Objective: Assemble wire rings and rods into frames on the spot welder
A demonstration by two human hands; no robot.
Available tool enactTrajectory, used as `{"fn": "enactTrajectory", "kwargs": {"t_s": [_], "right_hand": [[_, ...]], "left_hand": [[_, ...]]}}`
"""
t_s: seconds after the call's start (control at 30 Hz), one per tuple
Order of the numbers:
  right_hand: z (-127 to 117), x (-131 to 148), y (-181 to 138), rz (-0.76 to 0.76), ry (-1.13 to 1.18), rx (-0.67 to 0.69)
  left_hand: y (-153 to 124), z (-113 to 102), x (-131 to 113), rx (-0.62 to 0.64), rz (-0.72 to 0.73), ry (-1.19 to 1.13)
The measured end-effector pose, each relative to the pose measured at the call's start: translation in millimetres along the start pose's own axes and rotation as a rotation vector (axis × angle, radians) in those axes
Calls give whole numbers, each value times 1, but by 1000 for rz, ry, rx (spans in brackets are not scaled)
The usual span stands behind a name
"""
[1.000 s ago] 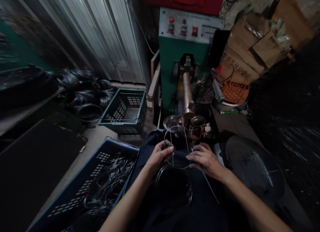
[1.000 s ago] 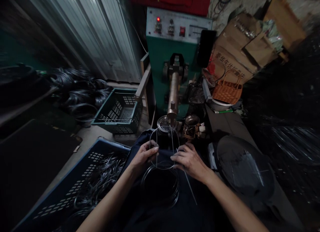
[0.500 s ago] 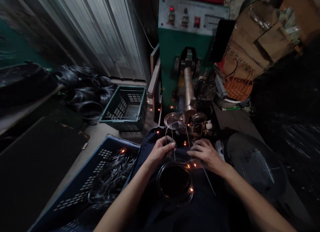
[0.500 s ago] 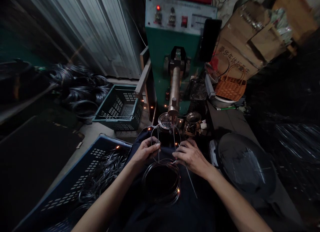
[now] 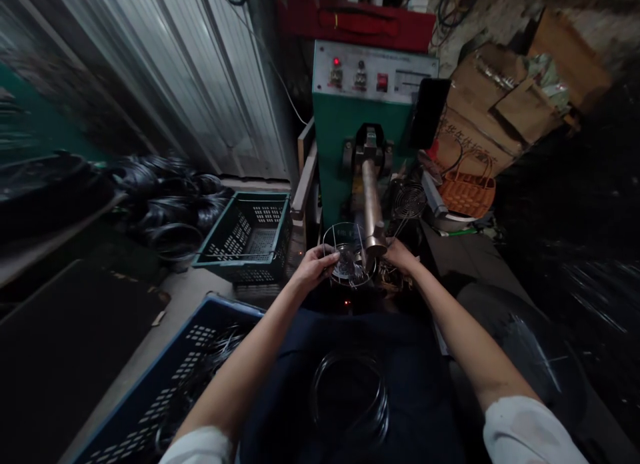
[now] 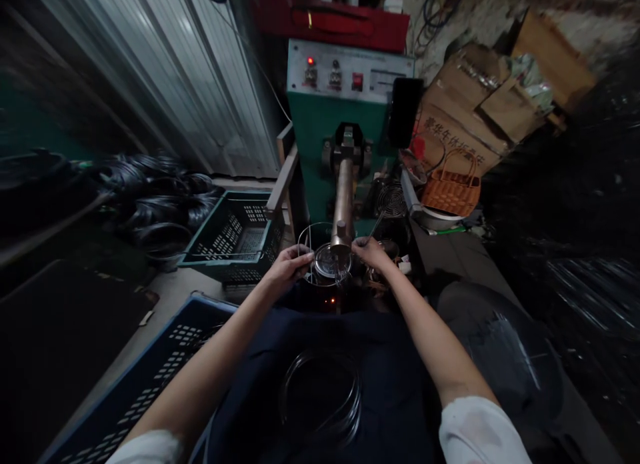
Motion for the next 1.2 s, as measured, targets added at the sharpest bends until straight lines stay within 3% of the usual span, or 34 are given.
{"fn": "enactTrajectory", "kwargs": {"t_s": [0.43, 0.67, 0.77, 0.87, 1.07, 1.2], "right_hand": [[17, 24, 5, -43, 40, 18], [15, 26, -7, 67, 107, 1], [4, 28, -37, 95, 144, -29], [-10, 18, -86, 121, 160, -45], [-27, -52, -196, 403, 120, -59], [-25, -74, -236, 451, 216, -79]], "left_hand": [[18, -8, 1, 0, 3, -22], [13, -7, 3, -30, -6, -37], [4, -10, 3, -60, 4, -44], [-9, -11, 7, -78, 15, -45], [-43, -3, 20, -55, 16, -40], [-63, 1, 26, -58, -8, -17]]}}
Point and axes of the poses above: each hand's wrist, its own y-axis towards the middle knuckle, its own z-axis out of the palm, x = y × z, the point moved 6 cm from there along y, towards the middle knuckle, and after that the axes turned 13 degrees about y, right-handed, at the moved point
